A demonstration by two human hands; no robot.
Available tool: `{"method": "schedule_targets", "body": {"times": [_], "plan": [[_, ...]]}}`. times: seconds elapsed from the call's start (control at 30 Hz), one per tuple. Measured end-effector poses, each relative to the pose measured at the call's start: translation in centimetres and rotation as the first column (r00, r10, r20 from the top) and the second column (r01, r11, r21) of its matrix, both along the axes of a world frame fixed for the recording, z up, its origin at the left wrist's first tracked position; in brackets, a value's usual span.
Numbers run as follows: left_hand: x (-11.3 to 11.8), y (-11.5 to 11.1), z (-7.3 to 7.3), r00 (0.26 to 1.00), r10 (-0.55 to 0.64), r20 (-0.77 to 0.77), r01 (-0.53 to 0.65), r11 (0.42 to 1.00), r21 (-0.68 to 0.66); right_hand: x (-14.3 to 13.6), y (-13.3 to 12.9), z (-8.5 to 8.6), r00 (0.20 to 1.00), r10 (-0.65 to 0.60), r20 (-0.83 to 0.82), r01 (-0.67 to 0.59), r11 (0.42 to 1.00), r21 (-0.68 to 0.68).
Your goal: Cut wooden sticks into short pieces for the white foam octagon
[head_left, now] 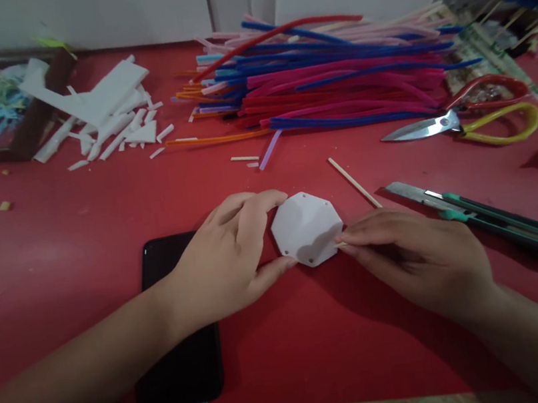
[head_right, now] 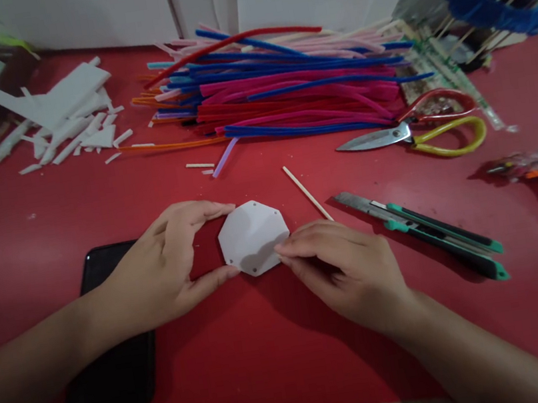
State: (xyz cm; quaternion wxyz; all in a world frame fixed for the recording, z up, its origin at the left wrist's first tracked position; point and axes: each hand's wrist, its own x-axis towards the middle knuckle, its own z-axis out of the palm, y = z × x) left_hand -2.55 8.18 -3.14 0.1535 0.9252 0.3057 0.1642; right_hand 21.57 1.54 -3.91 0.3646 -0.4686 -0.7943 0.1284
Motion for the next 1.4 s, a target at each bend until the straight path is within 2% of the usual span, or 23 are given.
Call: {"method": "schedule_targets", "body": {"times": [0.73, 1.03, 1.2, 1.4], "plan": [[0.02, -0.04, -0.07, 1.0, 0.002, 0.0, -0.002, 1.0, 0.024, -0.23, 0.28, -0.04, 0.998, -0.007, -0.054, 0.005, 1.0, -0.027], [0.04, -0.03, -0.05, 1.0, -0.001, -0.004, 0.001, 0.999, 0.032, -0.17, 0.3, -0.11, 0.999, 0.018, -0.047, -0.018, 1.0, 0.001], [0.06, 0.03, 0.02, 1.0, 0.0, -0.008, 0.001, 0.999, 0.032, -0.22, 0.59, -0.14, 0.993, 0.083, -0.079, -0.08, 0.996, 0.038], [0.1, 0.03, -0.06, 0.999, -0.021, -0.025, 0.022, 0.999, 0.029, -0.21, 0.79, -0.24, 0.987, 0.1, -0.128, -0.101, 0.995, 0.002]]}}
